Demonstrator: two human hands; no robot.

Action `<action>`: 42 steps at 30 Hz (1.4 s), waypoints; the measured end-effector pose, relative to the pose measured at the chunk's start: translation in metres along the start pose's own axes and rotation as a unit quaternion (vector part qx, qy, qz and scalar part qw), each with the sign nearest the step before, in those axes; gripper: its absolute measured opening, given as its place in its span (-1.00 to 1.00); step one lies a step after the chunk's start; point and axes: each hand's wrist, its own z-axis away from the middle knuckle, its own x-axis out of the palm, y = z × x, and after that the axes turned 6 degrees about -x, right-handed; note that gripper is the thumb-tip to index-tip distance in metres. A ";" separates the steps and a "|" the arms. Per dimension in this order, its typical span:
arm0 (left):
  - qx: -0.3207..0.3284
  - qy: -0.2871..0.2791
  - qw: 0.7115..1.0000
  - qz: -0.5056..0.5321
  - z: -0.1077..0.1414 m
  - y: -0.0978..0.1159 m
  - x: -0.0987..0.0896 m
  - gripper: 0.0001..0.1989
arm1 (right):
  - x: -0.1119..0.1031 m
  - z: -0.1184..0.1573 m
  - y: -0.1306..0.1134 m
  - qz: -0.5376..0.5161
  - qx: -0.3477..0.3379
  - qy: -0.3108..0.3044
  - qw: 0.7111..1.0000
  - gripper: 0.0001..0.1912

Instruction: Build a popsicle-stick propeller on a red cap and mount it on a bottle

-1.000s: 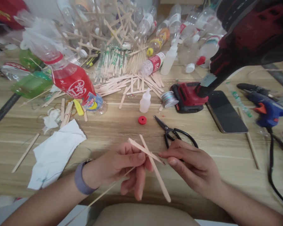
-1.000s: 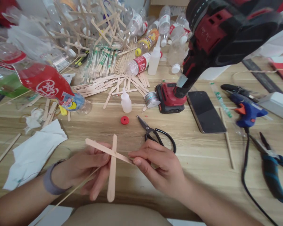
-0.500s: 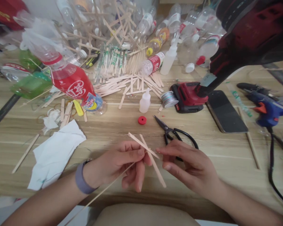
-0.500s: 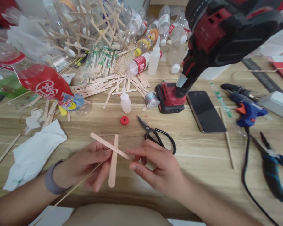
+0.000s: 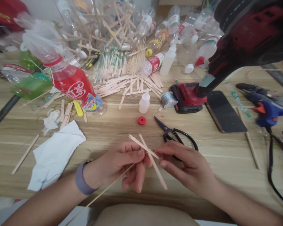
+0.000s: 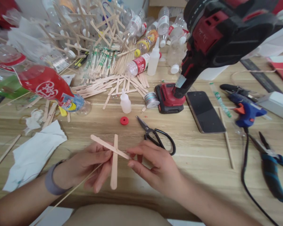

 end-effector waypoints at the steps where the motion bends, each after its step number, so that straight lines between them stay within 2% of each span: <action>1: 0.001 0.001 1.000 -0.001 0.000 0.000 0.000 -0.67 | 0.000 0.000 -0.001 -0.001 0.006 -0.012 1.000 -0.84; 4: -0.006 0.011 1.000 -0.005 0.000 0.001 0.001 -0.66 | -0.001 0.000 -0.003 0.000 0.019 -0.035 0.999 -0.83; 10: -0.020 0.028 0.999 -0.013 0.000 0.004 0.003 -0.66 | -0.001 0.001 -0.004 0.001 0.014 -0.025 1.000 -0.83; 20: 0.007 -0.032 0.999 0.008 -0.001 -0.004 -0.001 -0.67 | 0.000 0.002 -0.002 -0.015 0.009 -0.023 1.000 -0.86; 23: 0.016 -0.031 0.999 -0.002 -0.001 -0.002 -0.002 -0.68 | 0.002 0.002 0.000 -0.005 0.029 -0.007 1.000 -0.86; 29: 0.027 -0.010 0.999 -0.037 0.002 0.006 -0.001 -0.67 | 0.003 0.001 0.005 0.040 0.106 0.070 0.991 -0.83; 34: 0.031 -0.004 0.996 -0.080 0.005 0.010 -0.002 -0.60 | 0.005 0.000 0.006 -0.030 0.178 0.090 0.979 -0.76; 42: 0.006 0.014 0.994 -0.107 0.003 0.012 -0.004 -0.67 | 0.008 0.000 0.006 -0.091 0.195 0.108 0.971 -0.70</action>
